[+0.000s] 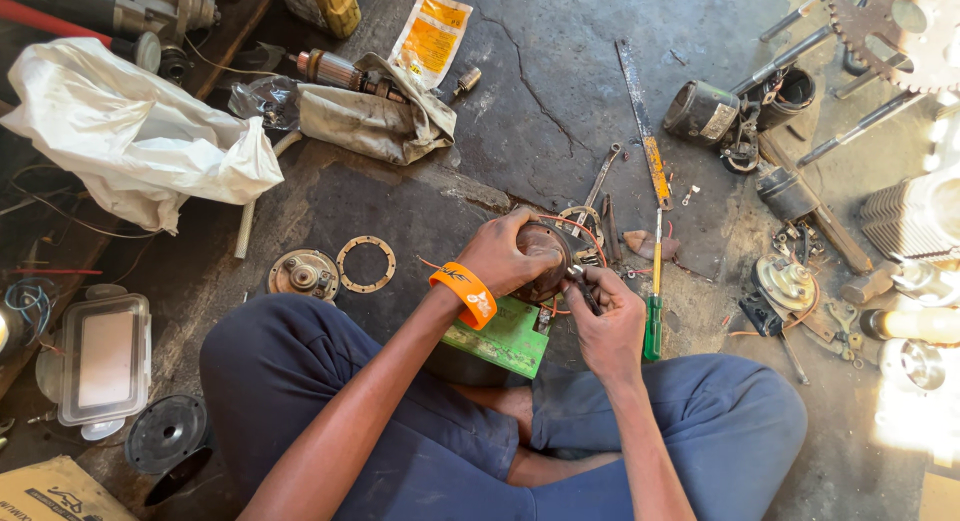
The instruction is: The person sits on the floor and uses a screwdriver to work on a small cylindrical electrical component, likely a starter motor. They then use a wrench to tighten a bolt on the same component while it rests on a green battery.
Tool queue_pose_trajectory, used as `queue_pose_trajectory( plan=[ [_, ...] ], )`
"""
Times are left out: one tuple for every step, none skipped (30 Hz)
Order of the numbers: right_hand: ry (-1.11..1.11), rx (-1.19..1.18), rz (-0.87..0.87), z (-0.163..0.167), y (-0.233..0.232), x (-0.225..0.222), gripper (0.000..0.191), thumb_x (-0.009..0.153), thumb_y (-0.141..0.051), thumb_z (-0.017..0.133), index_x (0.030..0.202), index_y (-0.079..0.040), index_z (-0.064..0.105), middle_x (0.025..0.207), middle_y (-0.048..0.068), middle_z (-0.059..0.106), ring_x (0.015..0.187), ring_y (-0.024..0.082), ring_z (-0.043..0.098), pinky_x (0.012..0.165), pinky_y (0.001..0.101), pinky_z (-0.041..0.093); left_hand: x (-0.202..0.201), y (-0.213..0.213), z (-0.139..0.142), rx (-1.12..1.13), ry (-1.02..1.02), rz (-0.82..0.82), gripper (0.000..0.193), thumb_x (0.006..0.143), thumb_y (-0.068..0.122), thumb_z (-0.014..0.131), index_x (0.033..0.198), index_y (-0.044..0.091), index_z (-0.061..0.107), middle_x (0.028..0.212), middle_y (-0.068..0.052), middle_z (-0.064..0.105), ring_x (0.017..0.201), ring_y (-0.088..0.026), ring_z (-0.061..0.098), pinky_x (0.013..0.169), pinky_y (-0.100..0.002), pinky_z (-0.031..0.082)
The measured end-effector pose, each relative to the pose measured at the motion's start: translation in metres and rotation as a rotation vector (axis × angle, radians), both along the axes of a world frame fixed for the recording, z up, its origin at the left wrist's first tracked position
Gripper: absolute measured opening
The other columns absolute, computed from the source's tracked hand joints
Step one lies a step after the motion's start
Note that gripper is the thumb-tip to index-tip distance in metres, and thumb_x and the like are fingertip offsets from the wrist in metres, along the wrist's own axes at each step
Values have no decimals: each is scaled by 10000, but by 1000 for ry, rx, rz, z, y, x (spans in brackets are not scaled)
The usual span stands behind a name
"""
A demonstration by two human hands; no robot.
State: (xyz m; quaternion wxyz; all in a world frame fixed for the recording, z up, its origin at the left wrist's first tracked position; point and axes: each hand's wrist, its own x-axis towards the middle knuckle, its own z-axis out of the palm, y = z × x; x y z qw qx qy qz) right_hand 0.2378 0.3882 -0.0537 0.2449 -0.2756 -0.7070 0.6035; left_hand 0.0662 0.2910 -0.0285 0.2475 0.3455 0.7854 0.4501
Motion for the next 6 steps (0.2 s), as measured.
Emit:
queue_pose_trajectory(
  plan=[
    [8, 40, 5, 1, 0, 1, 151, 928, 27, 702, 1077, 43, 691, 851, -40, 629, 700, -13, 472, 598, 160, 379, 1, 0, 6, 0, -2, 0, 589, 694, 409, 753, 1143, 35, 676, 1075, -201, 743, 1029, -339, 724, 907, -414, 557],
    [18, 79, 11, 2, 0, 1, 129, 939, 28, 703, 1067, 46, 695, 875, -34, 613, 709, -11, 461, 600, 162, 370, 2, -1, 16, 0, -2, 0, 591, 695, 409, 753, 1148, 36, 675, 1079, -200, 743, 1032, -339, 723, 910, -414, 556],
    [28, 119, 16, 3, 0, 1, 107, 951, 29, 705, 1056, 48, 700, 899, -28, 597, 717, -9, 449, 603, 164, 361, 3, -2, 28, -12, -1, 5, 588, 699, 412, 754, 1142, 33, 677, 1079, -201, 744, 1032, -338, 725, 911, -414, 558],
    [49, 66, 21, 4, -1, 1, 141, 941, 28, 702, 1081, 39, 688, 907, -32, 612, 746, -16, 482, 632, 155, 388, 5, -3, 41, -25, -2, 8, 585, 702, 416, 755, 1137, 31, 678, 1080, -202, 745, 1032, -338, 727, 913, -414, 560],
    [69, 16, 25, 5, -2, 1, 175, 931, 27, 699, 1105, 29, 675, 915, -35, 628, 774, -24, 514, 661, 146, 415, 7, -4, 57, -36, -2, 10, 582, 706, 419, 755, 1131, 28, 680, 1080, -202, 746, 1032, -337, 728, 915, -413, 562],
    [92, -33, 29, 7, -1, 0, 211, 922, 26, 696, 1130, 20, 664, 923, -38, 644, 802, -30, 547, 690, 138, 443, -23, 5, 80, -35, 1, 10, 582, 706, 419, 755, 1131, 28, 680, 1080, -202, 746, 1032, -337, 728, 915, -413, 562]
  ],
)
